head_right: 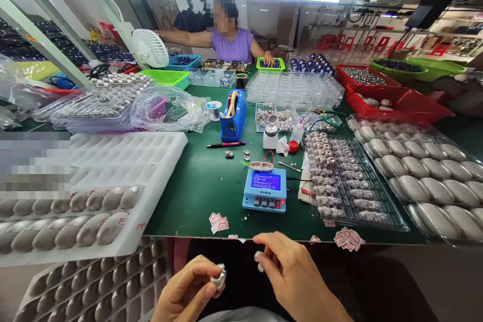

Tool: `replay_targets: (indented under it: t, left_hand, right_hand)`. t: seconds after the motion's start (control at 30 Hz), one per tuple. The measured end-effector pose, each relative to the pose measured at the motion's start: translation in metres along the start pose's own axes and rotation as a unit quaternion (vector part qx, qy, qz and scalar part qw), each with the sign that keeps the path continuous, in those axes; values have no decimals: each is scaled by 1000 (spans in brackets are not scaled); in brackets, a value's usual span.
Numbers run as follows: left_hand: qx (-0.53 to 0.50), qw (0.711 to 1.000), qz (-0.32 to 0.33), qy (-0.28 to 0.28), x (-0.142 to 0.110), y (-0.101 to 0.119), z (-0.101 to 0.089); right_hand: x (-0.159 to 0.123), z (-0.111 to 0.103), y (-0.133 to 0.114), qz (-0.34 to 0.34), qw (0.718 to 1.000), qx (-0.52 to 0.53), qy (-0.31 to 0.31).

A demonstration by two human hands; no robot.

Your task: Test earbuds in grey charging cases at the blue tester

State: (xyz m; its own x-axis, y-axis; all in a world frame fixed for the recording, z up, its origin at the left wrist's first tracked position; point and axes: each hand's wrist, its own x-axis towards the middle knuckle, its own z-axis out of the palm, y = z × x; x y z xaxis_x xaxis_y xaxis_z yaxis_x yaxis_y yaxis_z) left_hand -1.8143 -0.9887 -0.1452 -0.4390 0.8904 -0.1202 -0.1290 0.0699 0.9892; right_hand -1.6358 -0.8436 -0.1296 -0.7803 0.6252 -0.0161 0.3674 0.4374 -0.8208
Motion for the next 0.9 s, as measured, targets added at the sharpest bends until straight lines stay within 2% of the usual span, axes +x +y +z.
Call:
replay_targets:
  t: [0.13,0.27,0.4,0.5,0.6,0.73,0.8,0.9]
  left_hand:
    - [95,990,94,-37,8,2,2]
    - [166,968,155,-109,24,20,9]
    - [215,943,185,-176,42,47,22]
    - [256,922,210,-199,61,69,38]
    - [299,894,249,-222,91,87,63]
    - [400,834,299,-233,145,95,117]
    - [453,804,316,-219,172,93,146]
    - [521,765,321,-203,204,83,181]
  right_hand:
    - [-10,-15,0,-8,999,44,-24]
    - [-22,-30,6,-25,998,57,-24]
    - [-37,-49,20,-76,997,14,23]
    - [-44,-73,30,-71,995,-39,65]
    - [-37,-107,39,-70,983,-108,131]
    - [-2,-153,56,-73,941,-232,236]
    - [20,-170,65,-42,921,-299,247]
    - [46,-183,74,4,903,-371,216]
